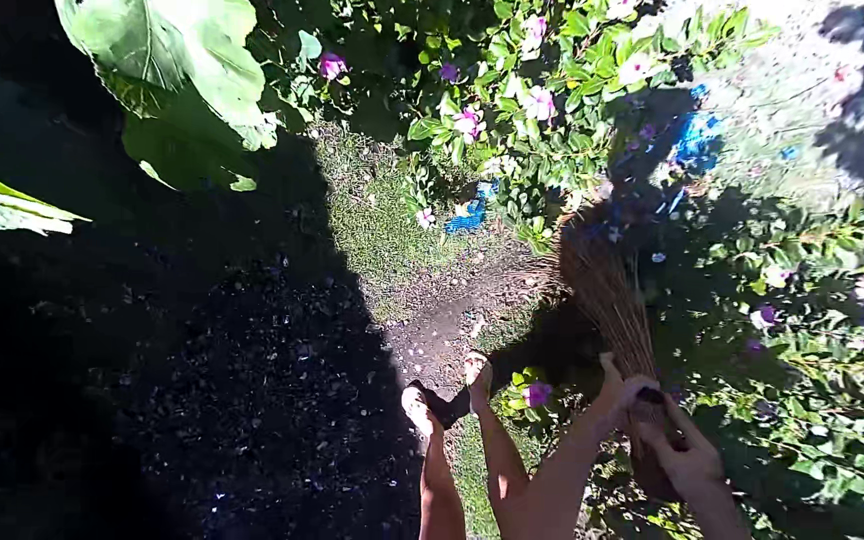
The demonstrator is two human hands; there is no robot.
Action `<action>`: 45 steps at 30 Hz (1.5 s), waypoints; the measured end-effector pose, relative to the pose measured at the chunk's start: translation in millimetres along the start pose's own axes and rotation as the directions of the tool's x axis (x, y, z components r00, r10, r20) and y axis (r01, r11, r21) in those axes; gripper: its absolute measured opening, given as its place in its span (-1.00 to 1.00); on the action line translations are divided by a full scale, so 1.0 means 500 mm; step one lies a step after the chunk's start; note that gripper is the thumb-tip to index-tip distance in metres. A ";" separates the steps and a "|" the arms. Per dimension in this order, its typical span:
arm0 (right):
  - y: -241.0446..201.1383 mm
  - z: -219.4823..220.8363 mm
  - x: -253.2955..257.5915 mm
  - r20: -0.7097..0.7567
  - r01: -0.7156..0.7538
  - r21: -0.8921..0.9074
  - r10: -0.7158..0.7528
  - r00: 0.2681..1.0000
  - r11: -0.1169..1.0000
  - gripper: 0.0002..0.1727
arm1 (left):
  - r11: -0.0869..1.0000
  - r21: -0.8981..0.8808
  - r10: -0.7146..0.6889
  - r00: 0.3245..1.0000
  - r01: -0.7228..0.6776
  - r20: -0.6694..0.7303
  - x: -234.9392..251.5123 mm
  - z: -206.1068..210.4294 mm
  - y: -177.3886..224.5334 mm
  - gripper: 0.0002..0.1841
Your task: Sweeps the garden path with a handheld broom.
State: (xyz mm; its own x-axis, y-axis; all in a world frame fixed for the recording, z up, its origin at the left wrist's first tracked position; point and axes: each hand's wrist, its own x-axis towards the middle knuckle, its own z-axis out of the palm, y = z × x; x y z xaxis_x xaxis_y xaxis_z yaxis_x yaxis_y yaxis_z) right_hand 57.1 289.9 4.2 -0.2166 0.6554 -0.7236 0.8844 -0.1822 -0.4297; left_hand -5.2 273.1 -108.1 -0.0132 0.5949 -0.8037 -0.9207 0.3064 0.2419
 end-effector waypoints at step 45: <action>-0.050 0.068 -0.084 0.641 -0.318 0.018 0.233 0.731 0.948 -0.24 | 0.965 0.174 -0.050 0.791 0.195 -0.610 -0.255 -0.164 -0.062 -0.07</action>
State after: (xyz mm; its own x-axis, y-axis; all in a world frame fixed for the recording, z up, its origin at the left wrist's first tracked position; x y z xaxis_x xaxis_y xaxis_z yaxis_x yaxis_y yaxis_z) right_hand 30.0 241.8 26.9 -0.2173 -0.0336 -0.9755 0.8997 -0.3945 -0.1868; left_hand -6.7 127.0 -57.6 -0.2024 0.0018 -0.9793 -0.8234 0.5410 0.1712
